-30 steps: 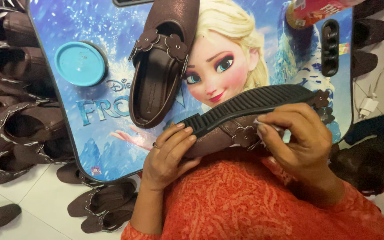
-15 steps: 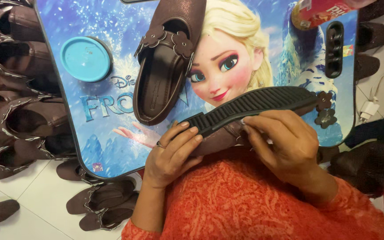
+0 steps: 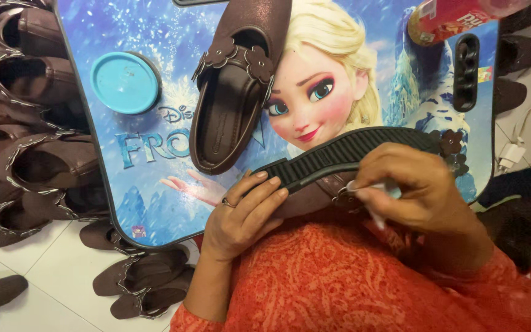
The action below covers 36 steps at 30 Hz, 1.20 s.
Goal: The person wipes the exterior and interior of brown glittery loafers with a white cloth, turning each shoe to clean the sides, sole, and insole. They handle the shoes one at a time, occasionally dipping the cloth into a small blue container and using a bottle of liquid to moisten the cloth before continuing to wipe the shoes.
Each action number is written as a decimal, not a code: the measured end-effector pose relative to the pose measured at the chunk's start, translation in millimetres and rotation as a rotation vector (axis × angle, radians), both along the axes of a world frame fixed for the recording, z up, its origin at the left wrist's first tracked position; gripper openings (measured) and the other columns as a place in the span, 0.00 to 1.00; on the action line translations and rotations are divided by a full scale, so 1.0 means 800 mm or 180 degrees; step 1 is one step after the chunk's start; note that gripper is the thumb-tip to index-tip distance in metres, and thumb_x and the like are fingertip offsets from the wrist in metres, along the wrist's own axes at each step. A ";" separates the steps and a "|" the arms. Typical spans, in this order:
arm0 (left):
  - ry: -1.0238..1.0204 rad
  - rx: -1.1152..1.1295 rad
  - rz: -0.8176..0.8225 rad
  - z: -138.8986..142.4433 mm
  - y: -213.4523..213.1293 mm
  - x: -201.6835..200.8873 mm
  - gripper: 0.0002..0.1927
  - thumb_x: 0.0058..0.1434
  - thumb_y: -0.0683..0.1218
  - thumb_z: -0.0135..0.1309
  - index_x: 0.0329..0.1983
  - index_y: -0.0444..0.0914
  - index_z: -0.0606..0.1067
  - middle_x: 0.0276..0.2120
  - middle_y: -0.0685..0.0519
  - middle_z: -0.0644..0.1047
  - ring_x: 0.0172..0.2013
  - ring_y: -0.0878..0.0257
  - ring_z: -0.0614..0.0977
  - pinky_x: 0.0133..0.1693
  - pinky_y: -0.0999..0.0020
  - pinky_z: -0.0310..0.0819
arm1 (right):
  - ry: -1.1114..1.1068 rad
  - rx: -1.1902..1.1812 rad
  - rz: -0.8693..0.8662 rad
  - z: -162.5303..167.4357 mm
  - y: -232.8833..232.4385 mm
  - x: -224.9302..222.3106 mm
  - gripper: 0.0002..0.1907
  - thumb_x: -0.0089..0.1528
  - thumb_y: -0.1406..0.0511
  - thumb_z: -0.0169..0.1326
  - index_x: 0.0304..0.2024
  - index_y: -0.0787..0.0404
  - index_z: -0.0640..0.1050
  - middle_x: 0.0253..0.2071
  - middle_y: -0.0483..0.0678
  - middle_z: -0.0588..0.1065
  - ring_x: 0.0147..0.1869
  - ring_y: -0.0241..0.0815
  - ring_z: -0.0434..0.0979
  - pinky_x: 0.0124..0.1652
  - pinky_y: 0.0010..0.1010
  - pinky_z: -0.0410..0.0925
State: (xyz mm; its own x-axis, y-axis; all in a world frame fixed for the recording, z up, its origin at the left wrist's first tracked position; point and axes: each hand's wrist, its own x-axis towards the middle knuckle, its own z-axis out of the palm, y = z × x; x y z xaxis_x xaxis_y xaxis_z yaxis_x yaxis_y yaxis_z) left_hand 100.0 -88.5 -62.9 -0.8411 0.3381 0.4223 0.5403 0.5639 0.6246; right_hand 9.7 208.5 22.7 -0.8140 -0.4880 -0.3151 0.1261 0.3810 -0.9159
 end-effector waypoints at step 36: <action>-0.2103 -0.0649 -0.0117 0.128 0.148 -0.128 0.38 0.54 0.63 0.63 0.62 0.38 0.71 0.54 0.38 0.73 0.54 0.40 0.74 0.53 0.50 0.67 | 0.3961 0.0954 -0.1301 0.098 0.119 -0.190 0.04 0.72 0.71 0.65 0.48 0.65 0.82 0.46 0.51 0.76 0.47 0.40 0.81 0.45 0.25 0.77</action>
State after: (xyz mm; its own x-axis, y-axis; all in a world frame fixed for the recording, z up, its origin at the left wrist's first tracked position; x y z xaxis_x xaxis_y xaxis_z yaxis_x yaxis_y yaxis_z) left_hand -2.8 30.1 39.8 -0.8866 0.3894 -0.2495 0.1041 0.6937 0.7127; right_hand -141.9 304.0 101.5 -0.7051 -0.1861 0.6842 -0.5713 0.7207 -0.3928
